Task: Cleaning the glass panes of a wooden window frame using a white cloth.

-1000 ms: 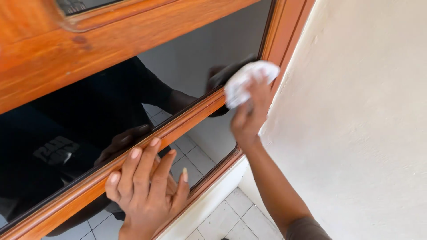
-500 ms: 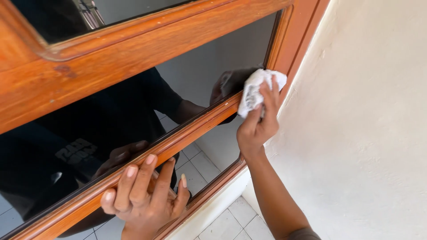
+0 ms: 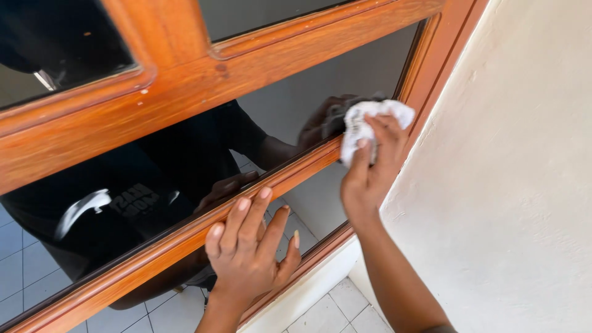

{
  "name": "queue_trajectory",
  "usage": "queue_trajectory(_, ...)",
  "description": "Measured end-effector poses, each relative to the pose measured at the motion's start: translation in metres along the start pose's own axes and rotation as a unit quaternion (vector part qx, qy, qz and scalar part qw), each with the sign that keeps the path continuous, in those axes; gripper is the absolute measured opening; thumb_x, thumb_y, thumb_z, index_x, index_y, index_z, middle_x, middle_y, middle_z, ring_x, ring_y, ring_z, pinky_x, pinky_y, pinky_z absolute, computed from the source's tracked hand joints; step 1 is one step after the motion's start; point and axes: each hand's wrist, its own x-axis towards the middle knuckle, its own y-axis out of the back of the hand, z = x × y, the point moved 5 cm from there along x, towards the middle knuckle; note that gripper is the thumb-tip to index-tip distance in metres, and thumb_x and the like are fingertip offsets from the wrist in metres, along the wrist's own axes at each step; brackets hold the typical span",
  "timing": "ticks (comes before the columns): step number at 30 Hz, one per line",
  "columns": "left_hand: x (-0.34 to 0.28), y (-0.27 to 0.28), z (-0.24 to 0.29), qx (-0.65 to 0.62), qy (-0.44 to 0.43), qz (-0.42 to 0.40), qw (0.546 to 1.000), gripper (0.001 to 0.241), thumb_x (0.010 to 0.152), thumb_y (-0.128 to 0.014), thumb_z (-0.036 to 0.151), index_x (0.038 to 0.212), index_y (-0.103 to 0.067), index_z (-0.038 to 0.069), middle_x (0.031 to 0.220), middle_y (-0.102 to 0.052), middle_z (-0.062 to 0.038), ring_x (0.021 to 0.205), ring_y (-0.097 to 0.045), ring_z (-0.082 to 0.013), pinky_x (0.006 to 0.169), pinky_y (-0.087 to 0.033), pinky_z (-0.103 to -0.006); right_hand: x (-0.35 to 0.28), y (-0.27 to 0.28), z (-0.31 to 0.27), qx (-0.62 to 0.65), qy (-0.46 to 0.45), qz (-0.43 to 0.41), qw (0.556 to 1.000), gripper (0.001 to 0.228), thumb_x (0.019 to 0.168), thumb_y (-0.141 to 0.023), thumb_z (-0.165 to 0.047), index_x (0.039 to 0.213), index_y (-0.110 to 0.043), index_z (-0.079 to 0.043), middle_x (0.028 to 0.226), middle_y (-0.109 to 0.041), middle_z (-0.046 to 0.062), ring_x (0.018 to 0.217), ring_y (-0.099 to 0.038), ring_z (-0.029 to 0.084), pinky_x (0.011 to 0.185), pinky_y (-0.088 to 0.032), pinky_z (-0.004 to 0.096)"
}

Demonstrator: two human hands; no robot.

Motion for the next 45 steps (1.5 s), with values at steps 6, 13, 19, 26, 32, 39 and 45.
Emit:
queue_trajectory(6,0.002,0.031,-0.012,-0.078,-0.014,-0.073,0.994,0.037,0.096,-0.063,0.036,0.119,-0.076,0.011,0.155,-0.049,-0.014,0.147,-0.034,-0.0276,0.124,-0.009,-0.0394,-0.026,-0.023,-0.074,-0.017,0.237,-0.150,0.960,0.023,0.098,-0.056,-0.002,0.114,-0.071,-0.006,0.122,-0.064,0.012,0.137,-0.052,0.034,0.120,-0.037,0.046)
queue_trajectory(13,-0.008,0.074,-0.026,-0.215,-0.011,-0.147,0.966,0.041,0.091,-0.063,0.035,0.117,-0.071,0.004,0.152,-0.048,-0.021,0.148,-0.031,-0.0346,0.122,-0.009,-0.0465,0.015,-0.008,-0.032,-0.057,0.045,-0.007,0.997,0.031,0.104,-0.052,0.001,0.132,-0.063,-0.002,0.143,-0.058,0.020,0.146,-0.050,0.038,0.125,-0.039,0.046)
queue_trajectory(19,0.018,0.081,-0.034,-0.170,-0.030,-0.124,0.977,0.043,0.092,-0.062,0.038,0.120,-0.071,0.007,0.148,-0.052,-0.017,0.141,-0.038,-0.0282,0.111,-0.017,-0.0480,-0.032,-0.040,-0.094,-0.016,0.242,-0.189,0.951,0.027,0.110,-0.058,-0.017,0.137,-0.060,-0.018,0.151,-0.049,0.012,0.155,-0.033,0.038,0.127,-0.022,0.054)
queue_trajectory(26,0.014,0.061,-0.033,-0.132,-0.033,-0.132,0.982,0.045,0.094,-0.060,0.046,0.121,-0.072,0.011,0.146,-0.053,-0.010,0.135,-0.039,-0.0251,0.107,-0.023,-0.0457,0.016,-0.023,-0.006,-0.045,0.082,-0.058,0.994,0.045,0.117,-0.038,-0.021,0.159,-0.039,-0.005,0.168,-0.033,0.016,0.159,-0.028,0.041,0.133,-0.025,0.051)
queue_trajectory(32,0.021,0.051,-0.019,-0.085,-0.005,-0.091,0.992,0.046,0.093,-0.062,0.049,0.123,-0.073,0.015,0.140,-0.056,-0.003,0.129,-0.037,-0.0200,0.104,-0.021,-0.0440,-0.010,-0.032,-0.075,-0.053,0.206,-0.199,0.957,0.043,0.106,-0.053,-0.020,0.148,-0.045,-0.009,0.161,-0.034,0.015,0.157,-0.023,0.043,0.129,-0.014,0.054)
queue_trajectory(39,0.020,0.040,-0.014,-0.108,0.008,-0.116,0.987,0.050,0.089,-0.064,0.051,0.117,-0.074,0.012,0.136,-0.054,-0.006,0.124,-0.034,-0.0272,0.101,-0.019,-0.0502,0.056,0.005,0.035,-0.096,0.113,-0.070,0.987,0.038,0.115,-0.046,-0.015,0.151,-0.053,-0.009,0.162,-0.042,0.018,0.152,-0.029,0.040,0.129,-0.025,0.052)
queue_trajectory(45,0.027,0.032,-0.001,-0.057,0.049,-0.056,0.996,0.045,0.096,-0.063,0.050,0.115,-0.078,0.012,0.129,-0.063,-0.001,0.111,-0.036,-0.0220,0.101,-0.022,-0.0469,0.021,-0.026,-0.075,-0.051,0.290,-0.126,0.947,0.034,0.092,-0.061,-0.016,0.126,-0.067,-0.015,0.140,-0.051,0.010,0.138,-0.040,0.030,0.117,-0.028,0.050)
